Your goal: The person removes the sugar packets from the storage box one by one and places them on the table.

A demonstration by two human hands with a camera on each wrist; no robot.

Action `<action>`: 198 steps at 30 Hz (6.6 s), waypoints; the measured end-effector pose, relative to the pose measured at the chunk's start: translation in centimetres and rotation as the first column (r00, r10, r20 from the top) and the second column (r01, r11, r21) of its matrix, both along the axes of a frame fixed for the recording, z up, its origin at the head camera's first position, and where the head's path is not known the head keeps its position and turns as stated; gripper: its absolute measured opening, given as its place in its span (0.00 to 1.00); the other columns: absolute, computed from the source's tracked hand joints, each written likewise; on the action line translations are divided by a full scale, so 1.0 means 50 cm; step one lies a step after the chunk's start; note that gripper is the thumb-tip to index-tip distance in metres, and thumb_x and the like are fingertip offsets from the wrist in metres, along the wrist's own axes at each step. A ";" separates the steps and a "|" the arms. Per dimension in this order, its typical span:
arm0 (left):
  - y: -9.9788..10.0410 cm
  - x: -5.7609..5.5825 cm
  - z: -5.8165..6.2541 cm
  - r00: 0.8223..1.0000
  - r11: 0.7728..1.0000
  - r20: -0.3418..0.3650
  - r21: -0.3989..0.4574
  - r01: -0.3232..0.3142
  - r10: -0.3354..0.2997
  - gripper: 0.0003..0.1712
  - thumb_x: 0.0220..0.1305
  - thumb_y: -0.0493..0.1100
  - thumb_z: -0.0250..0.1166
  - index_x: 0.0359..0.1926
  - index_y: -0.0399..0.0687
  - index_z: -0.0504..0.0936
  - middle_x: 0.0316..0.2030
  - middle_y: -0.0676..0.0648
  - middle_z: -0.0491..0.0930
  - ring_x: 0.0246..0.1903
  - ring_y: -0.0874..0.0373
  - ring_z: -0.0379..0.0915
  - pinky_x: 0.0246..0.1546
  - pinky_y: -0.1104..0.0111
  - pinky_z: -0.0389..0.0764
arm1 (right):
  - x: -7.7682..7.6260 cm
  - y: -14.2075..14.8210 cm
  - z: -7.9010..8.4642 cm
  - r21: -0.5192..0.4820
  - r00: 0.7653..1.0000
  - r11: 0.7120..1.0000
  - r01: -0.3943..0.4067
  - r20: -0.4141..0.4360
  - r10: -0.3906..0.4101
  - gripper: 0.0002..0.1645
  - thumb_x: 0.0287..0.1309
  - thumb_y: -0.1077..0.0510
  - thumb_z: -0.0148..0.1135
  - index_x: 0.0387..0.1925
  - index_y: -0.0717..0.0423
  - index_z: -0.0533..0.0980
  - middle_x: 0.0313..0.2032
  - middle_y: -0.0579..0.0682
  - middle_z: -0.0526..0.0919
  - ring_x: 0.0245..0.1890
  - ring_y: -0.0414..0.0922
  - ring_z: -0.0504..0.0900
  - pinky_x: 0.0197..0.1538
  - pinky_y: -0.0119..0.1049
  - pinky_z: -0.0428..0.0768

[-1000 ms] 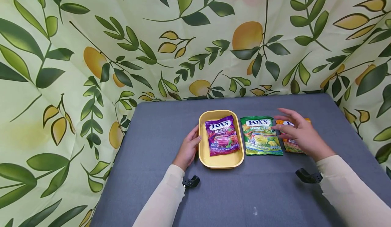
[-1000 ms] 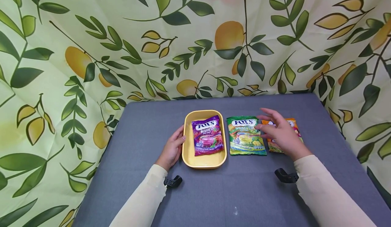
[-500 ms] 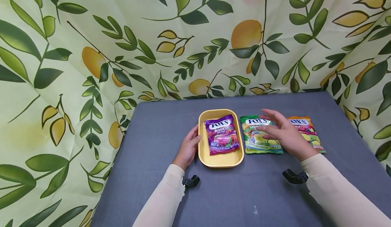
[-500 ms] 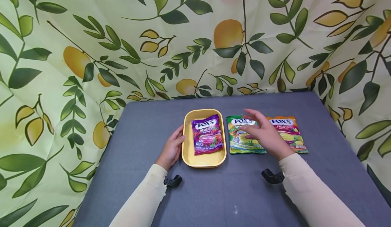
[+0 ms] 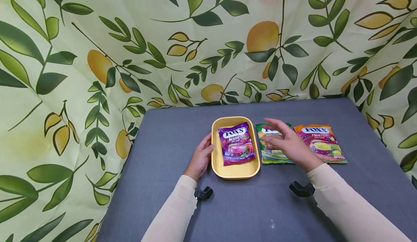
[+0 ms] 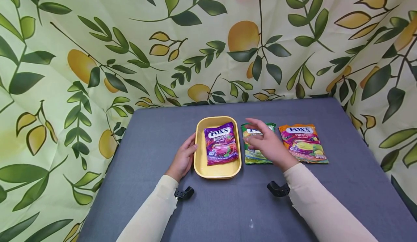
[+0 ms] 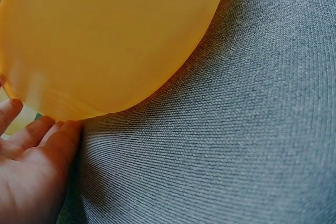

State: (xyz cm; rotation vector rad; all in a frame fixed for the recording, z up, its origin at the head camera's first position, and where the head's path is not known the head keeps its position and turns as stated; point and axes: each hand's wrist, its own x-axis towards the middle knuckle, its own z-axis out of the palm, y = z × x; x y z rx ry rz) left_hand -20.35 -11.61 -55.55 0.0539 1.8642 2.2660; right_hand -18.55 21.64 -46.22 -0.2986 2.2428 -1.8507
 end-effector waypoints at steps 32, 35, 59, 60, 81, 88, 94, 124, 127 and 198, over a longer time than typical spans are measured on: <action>0.000 0.001 0.002 0.999 0.998 -0.043 0.063 0.030 -0.027 0.34 0.85 0.33 0.50 0.85 0.35 0.56 0.83 0.34 0.56 0.80 0.40 0.56 0.77 0.49 0.62 | -0.014 -0.185 -0.020 0.171 0.995 0.980 0.097 0.003 -0.099 0.51 0.75 0.53 0.68 0.87 0.57 0.51 0.83 0.65 0.55 0.82 0.65 0.53 0.78 0.67 0.55; 0.001 0.000 0.002 0.999 0.998 -0.036 0.058 0.030 -0.028 0.34 0.85 0.33 0.50 0.86 0.36 0.56 0.83 0.36 0.56 0.80 0.41 0.56 0.77 0.50 0.62 | -0.016 -0.198 -0.017 0.216 0.993 0.970 0.112 0.010 -0.117 0.53 0.74 0.50 0.69 0.87 0.57 0.50 0.83 0.64 0.55 0.81 0.65 0.54 0.78 0.69 0.54; 0.004 0.002 0.003 0.999 0.999 -0.024 0.021 0.029 -0.029 0.34 0.85 0.37 0.53 0.86 0.40 0.58 0.83 0.40 0.58 0.79 0.45 0.58 0.75 0.52 0.66 | -0.031 -0.229 -0.025 0.240 0.932 0.969 0.066 0.332 -0.146 0.56 0.73 0.47 0.70 0.86 0.59 0.48 0.80 0.68 0.57 0.77 0.68 0.61 0.74 0.71 0.63; 0.004 0.002 0.003 0.999 0.999 -0.025 0.021 0.032 -0.031 0.34 0.85 0.37 0.52 0.86 0.40 0.57 0.83 0.40 0.58 0.79 0.44 0.58 0.75 0.51 0.66 | -0.031 -0.229 -0.026 0.236 0.934 0.970 0.064 0.328 -0.141 0.55 0.73 0.47 0.70 0.86 0.59 0.49 0.80 0.67 0.57 0.76 0.67 0.61 0.75 0.70 0.63; 0.001 0.003 -0.002 0.999 0.999 -0.031 0.033 0.018 -0.017 0.34 0.85 0.36 0.52 0.86 0.37 0.57 0.83 0.36 0.57 0.79 0.41 0.58 0.76 0.50 0.65 | -0.035 -0.202 -0.042 0.131 0.958 0.991 0.038 0.278 -0.073 0.46 0.73 0.59 0.70 0.85 0.45 0.60 0.80 0.63 0.58 0.74 0.68 0.64 0.71 0.68 0.71; 0.003 0.001 -0.003 0.999 0.998 -0.030 0.053 0.018 -0.016 0.34 0.85 0.34 0.51 0.86 0.37 0.57 0.83 0.37 0.57 0.80 0.43 0.55 0.77 0.50 0.61 | -0.038 -0.196 -0.048 0.060 0.952 0.997 0.055 0.298 -0.070 0.47 0.73 0.63 0.70 0.85 0.43 0.60 0.80 0.66 0.58 0.71 0.69 0.69 0.63 0.59 0.82; 0.004 0.002 -0.001 0.999 0.999 -0.029 0.046 0.016 -0.015 0.34 0.85 0.35 0.51 0.85 0.37 0.57 0.83 0.37 0.57 0.81 0.44 0.54 0.78 0.49 0.60 | -0.040 -0.193 -0.051 -0.024 0.943 0.999 0.047 0.330 -0.037 0.48 0.71 0.66 0.70 0.85 0.43 0.60 0.73 0.69 0.64 0.63 0.68 0.78 0.52 0.53 0.89; 0.003 -0.001 -0.001 1.000 1.000 -0.021 0.021 0.012 -0.012 0.34 0.85 0.35 0.51 0.86 0.40 0.58 0.83 0.38 0.59 0.79 0.44 0.58 0.76 0.51 0.63 | -0.038 -0.175 -0.050 -0.095 0.941 0.994 0.061 0.339 -0.025 0.46 0.70 0.73 0.66 0.83 0.46 0.65 0.65 0.66 0.72 0.60 0.65 0.80 0.51 0.49 0.89; 0.003 -0.002 -0.002 1.000 1.000 -0.019 0.016 0.010 -0.010 0.34 0.86 0.36 0.51 0.86 0.41 0.58 0.83 0.38 0.59 0.80 0.44 0.57 0.76 0.51 0.63 | -0.039 -0.173 -0.051 -0.105 0.939 0.992 0.065 0.343 -0.026 0.46 0.71 0.74 0.65 0.83 0.45 0.64 0.65 0.66 0.71 0.59 0.64 0.79 0.50 0.46 0.89; 0.002 0.002 -0.007 0.997 0.996 -0.058 0.076 0.050 -0.046 0.34 0.85 0.34 0.51 0.86 0.36 0.56 0.84 0.37 0.55 0.80 0.44 0.55 0.77 0.53 0.63 | 0.001 -0.026 -0.044 -0.292 0.965 0.935 0.202 0.220 -0.140 0.47 0.76 0.68 0.64 0.86 0.39 0.59 0.65 0.56 0.63 0.50 0.46 0.80 0.27 0.27 0.70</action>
